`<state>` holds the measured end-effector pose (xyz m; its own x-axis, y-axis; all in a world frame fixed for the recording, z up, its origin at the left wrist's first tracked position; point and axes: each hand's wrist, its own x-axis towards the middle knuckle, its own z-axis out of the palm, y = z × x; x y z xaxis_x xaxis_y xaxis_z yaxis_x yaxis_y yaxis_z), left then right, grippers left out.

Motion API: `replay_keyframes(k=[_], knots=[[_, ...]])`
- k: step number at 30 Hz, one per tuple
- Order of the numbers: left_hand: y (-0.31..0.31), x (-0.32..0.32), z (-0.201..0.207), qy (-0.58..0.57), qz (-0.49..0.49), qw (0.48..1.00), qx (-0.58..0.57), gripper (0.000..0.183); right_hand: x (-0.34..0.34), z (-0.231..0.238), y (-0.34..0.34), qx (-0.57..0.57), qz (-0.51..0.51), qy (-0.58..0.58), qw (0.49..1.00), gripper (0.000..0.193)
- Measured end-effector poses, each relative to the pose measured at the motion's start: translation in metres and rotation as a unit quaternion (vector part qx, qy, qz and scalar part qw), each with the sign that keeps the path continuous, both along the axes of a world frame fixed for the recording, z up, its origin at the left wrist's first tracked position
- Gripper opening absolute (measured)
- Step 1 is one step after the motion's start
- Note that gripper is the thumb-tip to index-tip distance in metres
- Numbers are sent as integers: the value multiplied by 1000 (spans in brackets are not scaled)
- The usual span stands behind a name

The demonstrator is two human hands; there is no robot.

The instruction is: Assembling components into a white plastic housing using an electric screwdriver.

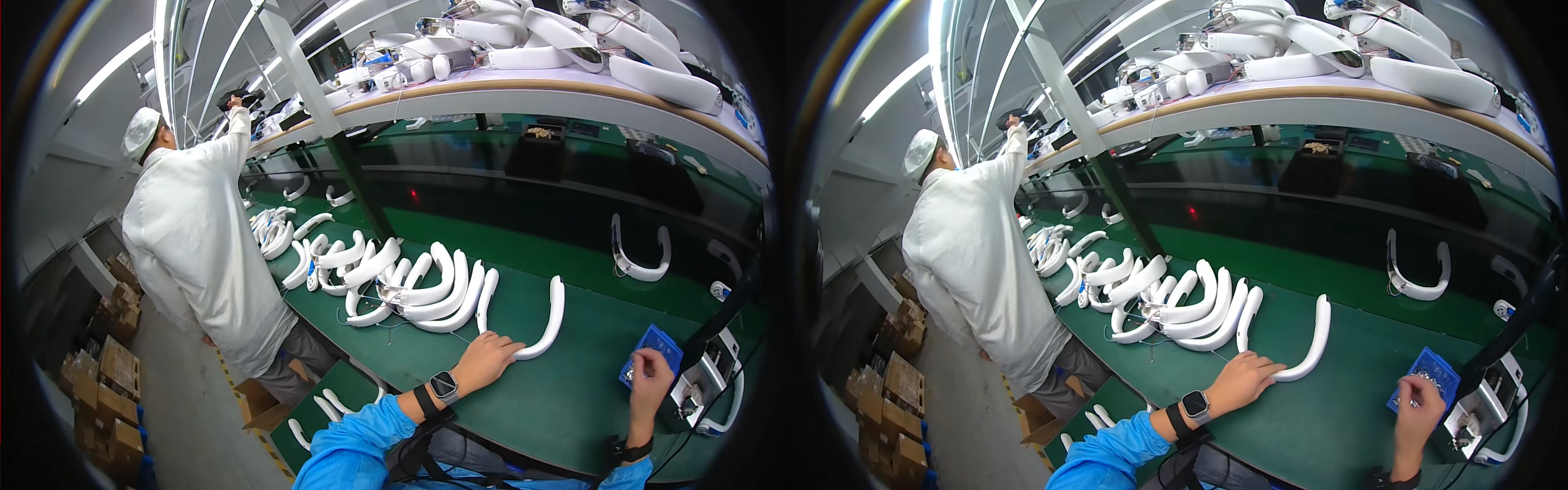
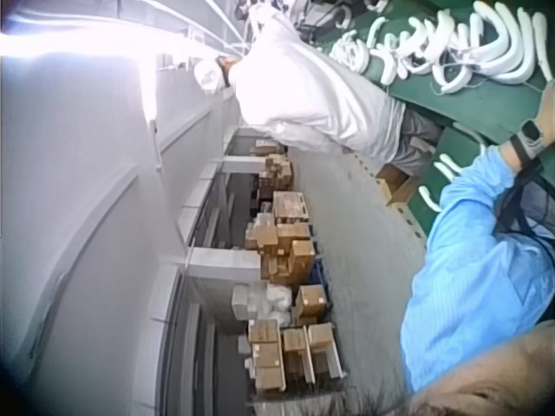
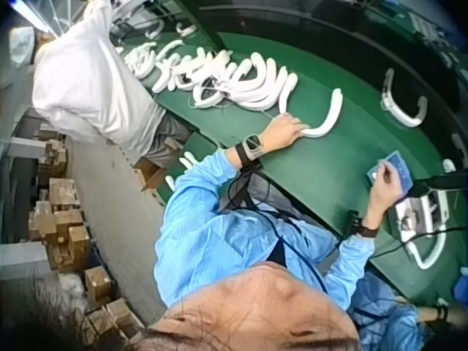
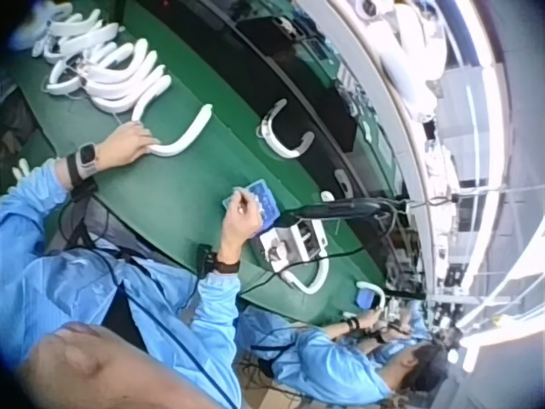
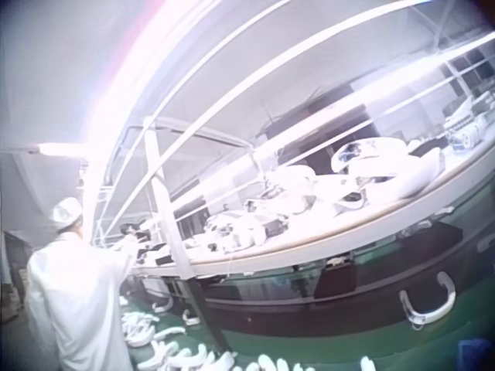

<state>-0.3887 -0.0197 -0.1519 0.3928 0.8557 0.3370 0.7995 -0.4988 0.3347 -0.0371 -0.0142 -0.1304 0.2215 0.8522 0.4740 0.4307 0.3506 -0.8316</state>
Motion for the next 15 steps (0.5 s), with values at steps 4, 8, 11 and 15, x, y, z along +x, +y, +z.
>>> replay_keyframes(k=[4, 8, 11, 15], knots=[[-1, 1, -5, -6, 11, 1000, 10, 31, -62, 1, -7, 10, 103, 3, 995, 4], [-2, 1, -3, -15, 13, 998, 54, 32, -90, -25, -4, -4, 164, 8, 986, 8], [-1, -4, -4, 5, 11, 999, 53, 31, -96, -40, -4, -25, 186, 4, 982, 9], [-4, -10, -2, 1, 27, 1000, 7, 26, -92, -57, 2, -94, 227, 63, 967, 9]])
